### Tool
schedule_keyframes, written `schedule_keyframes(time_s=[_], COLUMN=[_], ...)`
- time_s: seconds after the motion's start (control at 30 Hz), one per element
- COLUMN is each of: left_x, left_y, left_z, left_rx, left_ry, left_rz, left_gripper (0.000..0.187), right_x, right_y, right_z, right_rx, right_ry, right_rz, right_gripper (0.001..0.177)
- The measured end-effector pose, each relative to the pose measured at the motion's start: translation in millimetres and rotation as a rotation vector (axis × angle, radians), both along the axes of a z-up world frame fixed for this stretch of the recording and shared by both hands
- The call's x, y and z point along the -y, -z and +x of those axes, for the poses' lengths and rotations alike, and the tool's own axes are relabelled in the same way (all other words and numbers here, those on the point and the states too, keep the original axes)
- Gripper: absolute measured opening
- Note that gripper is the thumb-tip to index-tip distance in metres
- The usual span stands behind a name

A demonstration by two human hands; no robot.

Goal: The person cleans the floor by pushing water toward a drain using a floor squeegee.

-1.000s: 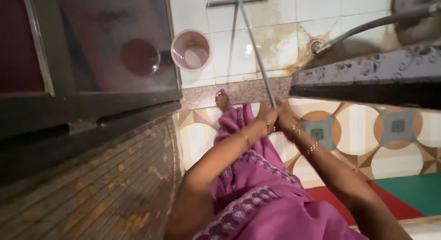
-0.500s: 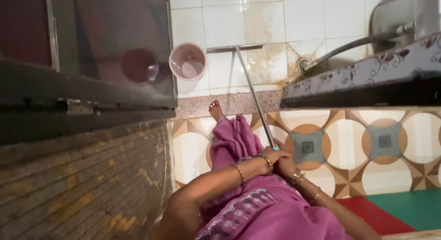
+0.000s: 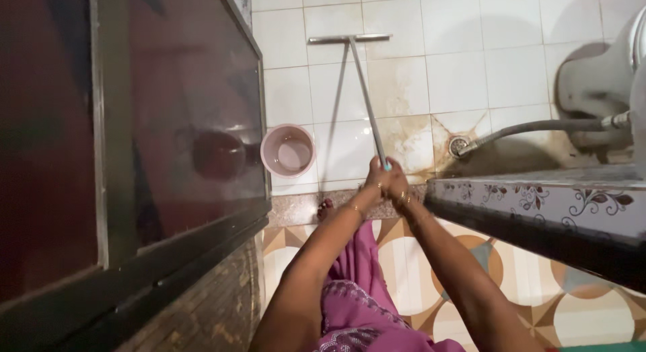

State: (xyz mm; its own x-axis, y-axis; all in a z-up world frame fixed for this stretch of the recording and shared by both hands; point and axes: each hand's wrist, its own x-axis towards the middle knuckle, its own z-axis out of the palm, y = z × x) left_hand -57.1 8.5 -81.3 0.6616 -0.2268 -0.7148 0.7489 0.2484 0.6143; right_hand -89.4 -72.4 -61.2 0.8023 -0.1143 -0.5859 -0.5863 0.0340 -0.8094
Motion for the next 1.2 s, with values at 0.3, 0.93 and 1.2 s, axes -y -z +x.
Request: schedule_keyframes(time_s=[0.3,0.93,1.2], left_x=[15,-3,-19], left_y=[-1,-130,-114], left_z=[-81,-352,-249], left_rx=[0.019,0.019,-0.119], left_ry=[0.11,0.352,0.148], left_rz=[-0.078,-0.132,-0.075], left_gripper=[0.058,0.068,0.067], right_x=[21,28,2], right_y=[14,-140,-117], right_z=[-73,-351,-239], right_rx=[-0.029,-0.263,-0.23], right_ry=[0.114,-0.01,-0.03], right_rz=[0.032,0.155,0.115], right_gripper=[0.045,0.068,0.065])
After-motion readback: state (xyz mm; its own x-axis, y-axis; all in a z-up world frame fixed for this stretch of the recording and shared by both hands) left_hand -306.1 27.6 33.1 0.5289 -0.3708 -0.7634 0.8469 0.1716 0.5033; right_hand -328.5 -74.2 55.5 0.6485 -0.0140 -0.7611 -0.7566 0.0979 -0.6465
